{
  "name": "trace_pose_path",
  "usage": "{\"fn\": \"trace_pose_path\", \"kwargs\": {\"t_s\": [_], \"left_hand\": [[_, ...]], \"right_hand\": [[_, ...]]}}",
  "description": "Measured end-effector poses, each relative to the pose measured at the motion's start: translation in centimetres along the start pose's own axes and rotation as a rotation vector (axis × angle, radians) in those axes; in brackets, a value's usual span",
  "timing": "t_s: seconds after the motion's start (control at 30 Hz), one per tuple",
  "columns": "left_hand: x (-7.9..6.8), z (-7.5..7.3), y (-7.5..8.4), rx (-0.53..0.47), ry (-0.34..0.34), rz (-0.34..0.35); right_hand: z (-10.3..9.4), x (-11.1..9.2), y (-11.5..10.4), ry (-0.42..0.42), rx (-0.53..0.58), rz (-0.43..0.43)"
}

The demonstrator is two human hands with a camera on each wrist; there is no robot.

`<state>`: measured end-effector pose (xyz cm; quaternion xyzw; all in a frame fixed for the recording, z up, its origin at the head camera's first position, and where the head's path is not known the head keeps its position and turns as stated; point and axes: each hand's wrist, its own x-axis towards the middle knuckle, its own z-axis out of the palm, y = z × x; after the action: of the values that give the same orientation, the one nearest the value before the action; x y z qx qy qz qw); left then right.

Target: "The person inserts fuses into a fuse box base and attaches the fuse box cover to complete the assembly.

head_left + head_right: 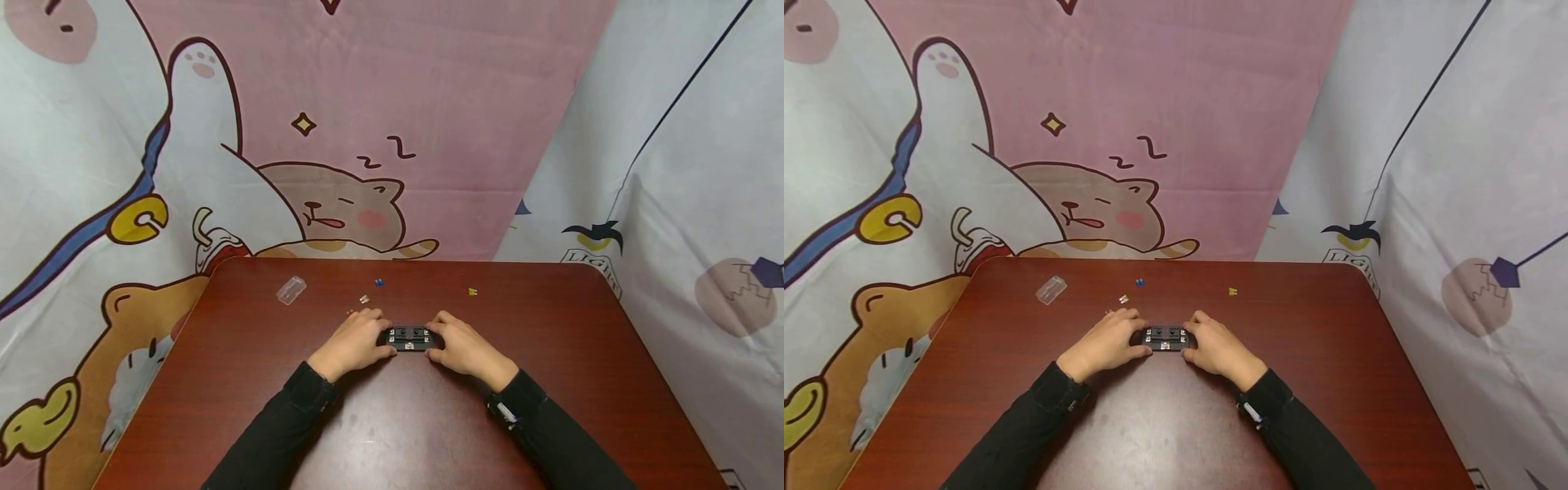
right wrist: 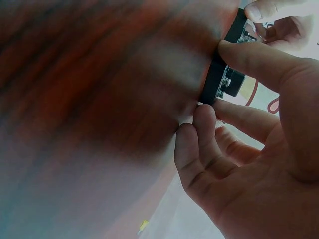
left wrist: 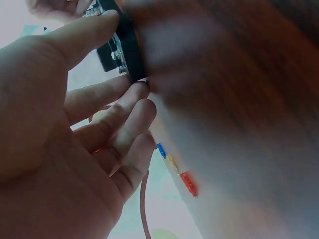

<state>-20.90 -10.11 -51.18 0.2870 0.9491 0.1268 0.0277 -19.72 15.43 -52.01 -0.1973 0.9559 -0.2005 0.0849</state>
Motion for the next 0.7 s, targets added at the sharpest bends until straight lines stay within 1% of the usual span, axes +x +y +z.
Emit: {"fn": "trace_pose_path", "kwargs": {"t_s": [0.2,0.7], "left_hand": [[-0.08,0.34,-0.13,0.005,0.008,0.007],[-0.09,0.3,-0.07,0.006,0.021,0.006]], "right_hand": [[-0.01,-0.02,0.02,-0.008,-0.006,0.003],[-0.05,0.03,-0.13,-0.01,-0.018,0.008]]}}
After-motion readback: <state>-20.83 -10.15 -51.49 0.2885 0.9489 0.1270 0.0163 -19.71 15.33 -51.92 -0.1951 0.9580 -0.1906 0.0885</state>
